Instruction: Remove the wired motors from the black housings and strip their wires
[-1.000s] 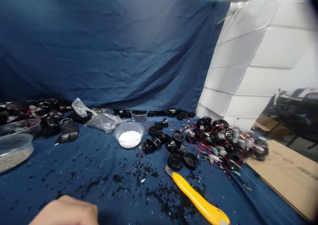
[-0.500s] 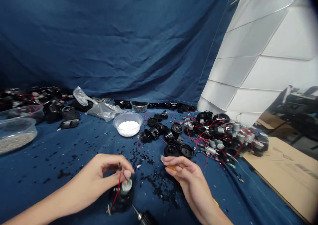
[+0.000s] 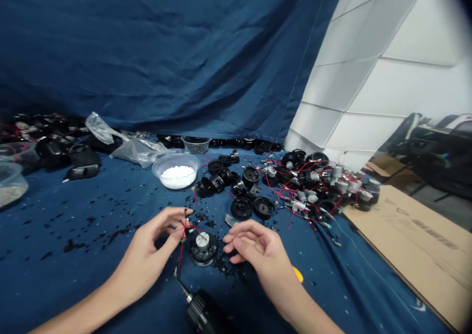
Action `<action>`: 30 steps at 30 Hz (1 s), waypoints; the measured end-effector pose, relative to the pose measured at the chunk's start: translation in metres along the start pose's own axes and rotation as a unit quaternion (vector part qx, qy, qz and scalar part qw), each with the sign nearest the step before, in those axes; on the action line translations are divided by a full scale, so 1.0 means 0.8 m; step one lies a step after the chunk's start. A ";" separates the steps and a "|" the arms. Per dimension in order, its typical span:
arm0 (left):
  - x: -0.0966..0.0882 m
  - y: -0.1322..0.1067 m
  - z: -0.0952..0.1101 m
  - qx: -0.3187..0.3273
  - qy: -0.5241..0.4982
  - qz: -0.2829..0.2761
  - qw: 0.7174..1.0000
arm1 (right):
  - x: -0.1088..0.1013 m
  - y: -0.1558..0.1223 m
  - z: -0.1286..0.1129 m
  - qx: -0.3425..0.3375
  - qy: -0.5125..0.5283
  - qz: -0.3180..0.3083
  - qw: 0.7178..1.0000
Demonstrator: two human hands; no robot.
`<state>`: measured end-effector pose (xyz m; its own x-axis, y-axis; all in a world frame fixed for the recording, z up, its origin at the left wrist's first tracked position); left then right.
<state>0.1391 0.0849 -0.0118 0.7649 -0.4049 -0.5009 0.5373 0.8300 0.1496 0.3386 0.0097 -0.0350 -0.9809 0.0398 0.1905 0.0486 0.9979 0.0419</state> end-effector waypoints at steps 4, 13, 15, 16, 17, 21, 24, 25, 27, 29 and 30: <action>0.001 -0.007 -0.011 0.003 -0.004 -0.002 1.000 | 0.011 -0.007 0.008 -0.019 -0.147 -0.018 0.989; 0.016 -0.010 0.002 0.030 0.046 -0.030 0.998 | 0.015 -0.012 0.014 -0.052 -0.294 -0.073 0.952; 0.014 -0.008 0.000 0.014 0.034 -0.021 0.999 | 0.016 -0.012 0.015 -0.055 -0.307 -0.078 0.947; 0.012 -0.007 -0.001 0.006 0.023 -0.016 1.000 | 0.016 -0.012 0.015 -0.057 -0.310 -0.078 0.946; 0.009 -0.005 -0.002 -0.004 0.009 -0.013 1.000 | 0.016 -0.012 0.015 -0.058 -0.311 -0.078 0.945; 0.003 0.003 -0.007 -0.049 -0.092 -0.050 0.993 | 0.017 -0.012 0.015 -0.050 -0.303 -0.078 0.948; 0.005 0.006 -0.004 -0.086 -0.183 -0.090 0.975 | 0.017 -0.013 0.013 -0.055 -0.310 -0.080 0.946; 0.005 0.006 -0.002 -0.100 -0.212 -0.096 0.967 | 0.017 -0.014 0.013 -0.056 -0.312 -0.083 0.945; 0.005 0.005 0.001 -0.132 -0.293 -0.101 0.941 | 0.018 -0.014 0.013 -0.054 -0.309 -0.085 0.946; 0.007 0.002 0.005 -0.158 -0.378 -0.107 0.906 | 0.018 -0.014 0.013 -0.050 -0.306 -0.086 0.947; 0.008 0.000 0.007 -0.164 -0.409 -0.111 0.891 | 0.018 -0.014 0.013 -0.050 -0.306 -0.087 0.947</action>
<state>0.1459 0.0805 -0.0101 0.7278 -0.6050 0.3227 0.6773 0.7079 -0.2003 0.3222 -0.0001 -0.0429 -0.9001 -0.0722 -0.4296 -0.1353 0.9837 0.1183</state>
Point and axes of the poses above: each hand's wrist, its own y-axis towards the middle knuckle, its own x-axis out of the palm, z = x × y, the point moved 4 cm from there along y, towards the middle knuckle, and after that the axes turned 5 degrees about -z, right-handed, at the moved point
